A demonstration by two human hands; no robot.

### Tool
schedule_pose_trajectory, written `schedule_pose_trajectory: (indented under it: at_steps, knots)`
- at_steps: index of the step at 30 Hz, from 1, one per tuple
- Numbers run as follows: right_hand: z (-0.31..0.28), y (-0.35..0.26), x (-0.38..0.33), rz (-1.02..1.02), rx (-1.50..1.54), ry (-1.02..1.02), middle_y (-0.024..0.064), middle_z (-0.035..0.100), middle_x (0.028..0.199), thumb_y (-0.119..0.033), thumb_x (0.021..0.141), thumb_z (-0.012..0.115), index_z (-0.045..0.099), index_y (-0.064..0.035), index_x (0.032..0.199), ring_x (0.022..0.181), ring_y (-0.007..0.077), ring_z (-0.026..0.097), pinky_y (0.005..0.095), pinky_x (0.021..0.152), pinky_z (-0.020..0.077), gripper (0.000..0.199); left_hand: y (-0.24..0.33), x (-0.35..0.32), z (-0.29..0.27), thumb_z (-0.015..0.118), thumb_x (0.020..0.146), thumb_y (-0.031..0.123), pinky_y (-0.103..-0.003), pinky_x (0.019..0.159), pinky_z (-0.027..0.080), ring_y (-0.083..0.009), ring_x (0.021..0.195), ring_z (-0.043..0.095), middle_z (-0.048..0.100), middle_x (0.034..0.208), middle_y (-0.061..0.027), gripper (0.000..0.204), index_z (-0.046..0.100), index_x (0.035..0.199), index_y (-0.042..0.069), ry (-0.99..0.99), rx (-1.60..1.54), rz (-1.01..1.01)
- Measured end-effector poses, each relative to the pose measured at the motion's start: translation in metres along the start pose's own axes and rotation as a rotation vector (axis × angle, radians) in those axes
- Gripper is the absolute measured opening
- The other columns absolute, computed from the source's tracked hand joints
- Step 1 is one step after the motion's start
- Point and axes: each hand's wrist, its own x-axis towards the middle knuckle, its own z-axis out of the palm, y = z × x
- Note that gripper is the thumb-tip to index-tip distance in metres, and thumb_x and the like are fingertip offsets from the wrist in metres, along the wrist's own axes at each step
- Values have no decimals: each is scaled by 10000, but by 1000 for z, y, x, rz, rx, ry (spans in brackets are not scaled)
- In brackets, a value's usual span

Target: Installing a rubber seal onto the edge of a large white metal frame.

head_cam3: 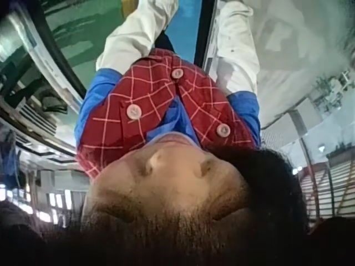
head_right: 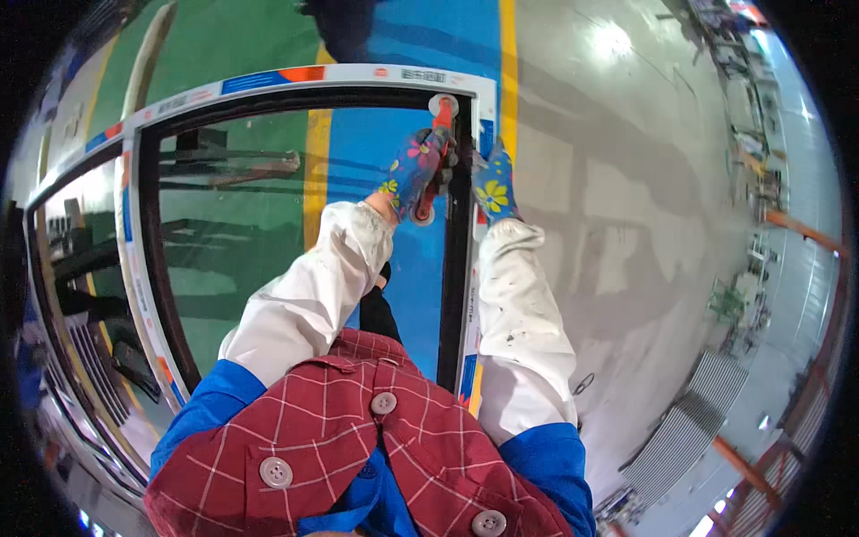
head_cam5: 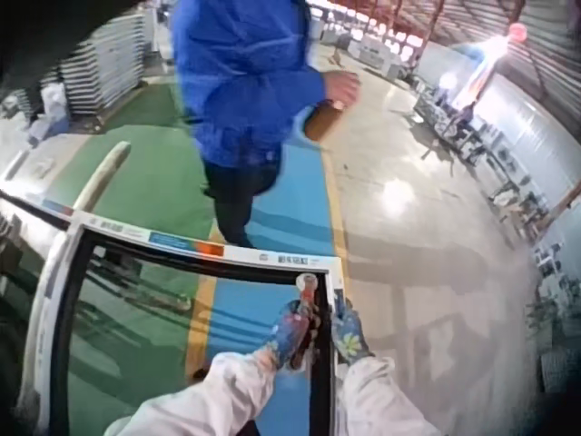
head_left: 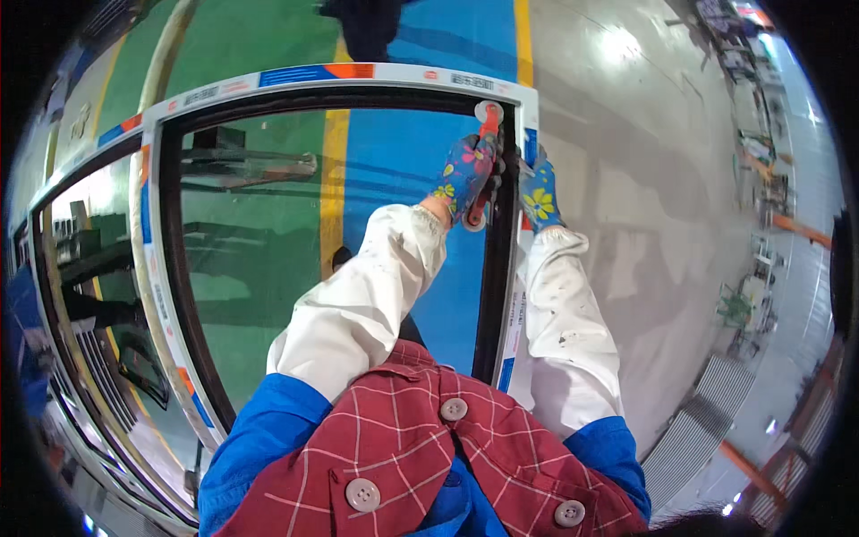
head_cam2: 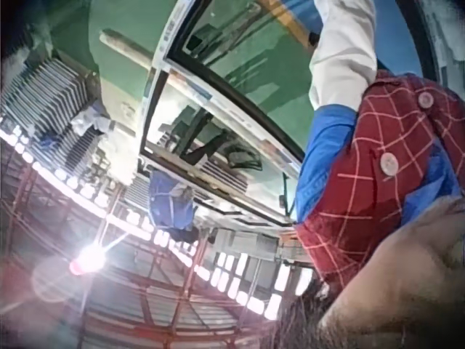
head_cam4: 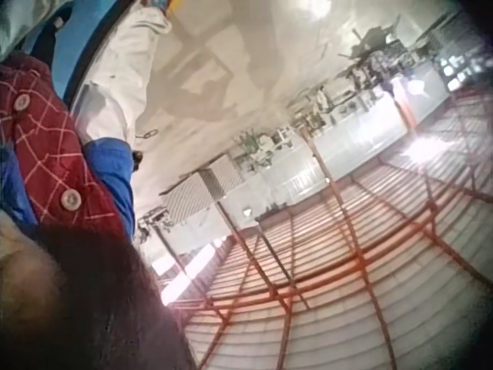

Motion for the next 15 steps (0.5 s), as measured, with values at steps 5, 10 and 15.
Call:
schedule_pose_trajectory:
  at_steps: [5, 10, 15]
  knots:
    - [-10, -28, -5, 119, 181, -80, 3, 541, 664, -205, 803, 634, 539, -10, 939, 574, 77, 442, 274, 495, 382, 256, 11, -26, -48, 444, 916, 296, -260, 361, 394, -105, 440, 468, 499, 621, -13, 228, 481, 889, 73, 164, -101, 108]
    - [-17, -26, -6, 11, 73, -80, 70, 610, 822, -249, 813, 641, 522, 10, 1072, 706, 149, 538, 310, 648, 448, 385, 30, -45, -127, 499, 881, 338, -274, 353, 354, -113, 405, 441, 475, 578, 15, 224, 494, 811, 125, 345, -225, 344]
    - [1, -41, 8, -144, 170, -105, 91, 602, 844, -276, 822, 634, 519, 29, 1074, 747, 175, 539, 319, 708, 438, 412, 111, -46, -403, 461, 906, 363, -279, 400, 359, -122, 447, 465, 492, 546, 9, 351, 529, 643, 140, 489, -290, 777]
